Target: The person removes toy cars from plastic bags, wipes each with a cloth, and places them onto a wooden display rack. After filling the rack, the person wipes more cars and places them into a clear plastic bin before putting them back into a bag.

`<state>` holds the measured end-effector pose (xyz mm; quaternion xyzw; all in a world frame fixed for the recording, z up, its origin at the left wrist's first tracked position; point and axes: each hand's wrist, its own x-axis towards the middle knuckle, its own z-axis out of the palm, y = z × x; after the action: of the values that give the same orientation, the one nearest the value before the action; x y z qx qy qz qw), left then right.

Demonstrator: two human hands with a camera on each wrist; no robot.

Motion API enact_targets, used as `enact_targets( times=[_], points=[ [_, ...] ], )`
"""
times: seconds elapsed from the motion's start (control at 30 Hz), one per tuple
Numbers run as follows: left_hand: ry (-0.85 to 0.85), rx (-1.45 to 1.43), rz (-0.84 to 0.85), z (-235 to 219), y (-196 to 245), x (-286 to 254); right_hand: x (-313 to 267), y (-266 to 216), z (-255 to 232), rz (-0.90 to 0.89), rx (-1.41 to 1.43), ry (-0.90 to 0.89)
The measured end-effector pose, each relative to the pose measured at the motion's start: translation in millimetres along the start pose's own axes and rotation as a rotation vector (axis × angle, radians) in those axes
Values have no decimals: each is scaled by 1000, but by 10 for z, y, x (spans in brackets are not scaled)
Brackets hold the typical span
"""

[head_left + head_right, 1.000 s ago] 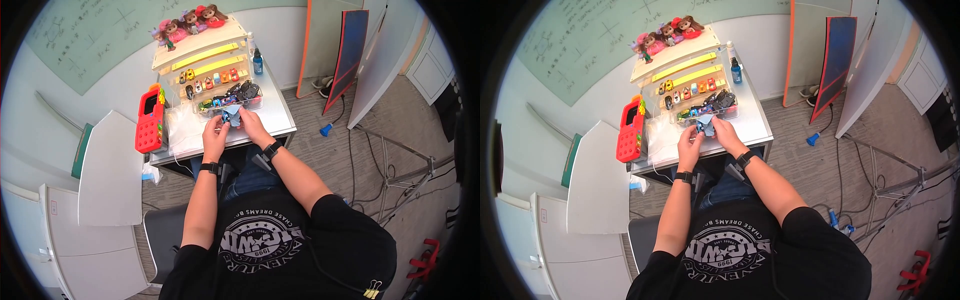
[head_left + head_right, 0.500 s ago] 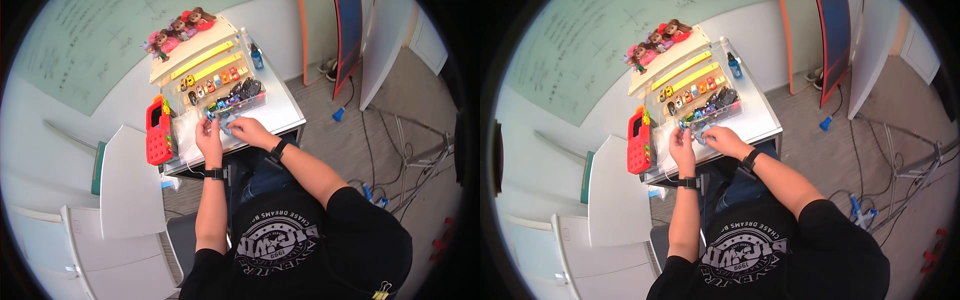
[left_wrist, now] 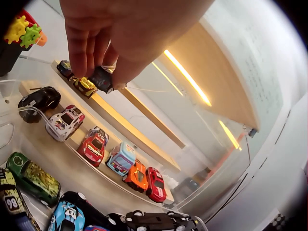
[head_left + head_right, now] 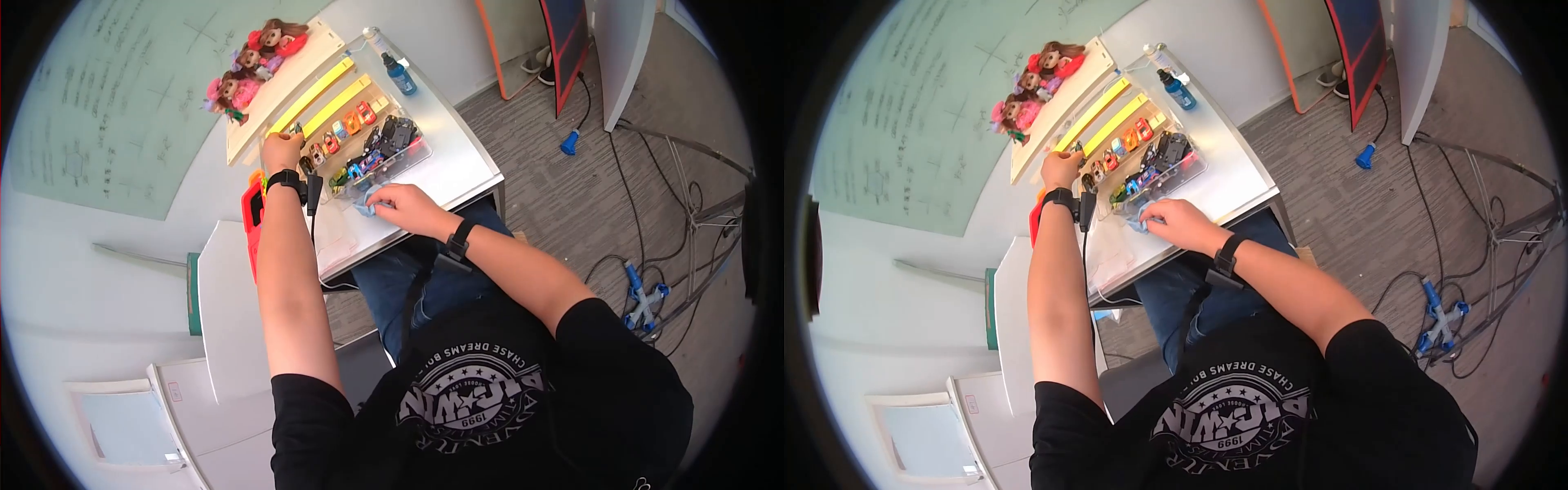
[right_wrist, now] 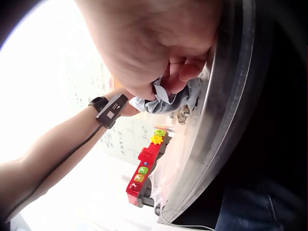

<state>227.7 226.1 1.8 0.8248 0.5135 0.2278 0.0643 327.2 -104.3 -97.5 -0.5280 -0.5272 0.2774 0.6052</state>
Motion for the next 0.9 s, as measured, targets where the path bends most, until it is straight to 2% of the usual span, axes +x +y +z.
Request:
enact_targets(
  times=[0.17,0.27,0.33,0.43,0.5,0.63,0.77,0.87,0.9],
  points=[
    [-63,72,23,129,160,256,9,2,-34,82,87,-11],
    [-85,130,-25,198,267,317,1,-2,-52,89,157,-10],
    [-7,324,18,256,249,363,2,-17,-84,106,154,-20],
    [32,357,58,314,187,422,7,-5,-92,123,205,-13],
    [25,360,36,259,293,342,11,24,-73,60,161,6],
    [-49,341,-13,196,306,313,13,36,-96,77,168,0],
    [-2,361,41,30,453,142,14,82,-65,68,234,18],
    [-57,288,54,-238,791,-188,13,71,-64,65,248,19],
    [-227,255,170,-275,831,-259,17,74,-67,39,235,35]
  ],
)
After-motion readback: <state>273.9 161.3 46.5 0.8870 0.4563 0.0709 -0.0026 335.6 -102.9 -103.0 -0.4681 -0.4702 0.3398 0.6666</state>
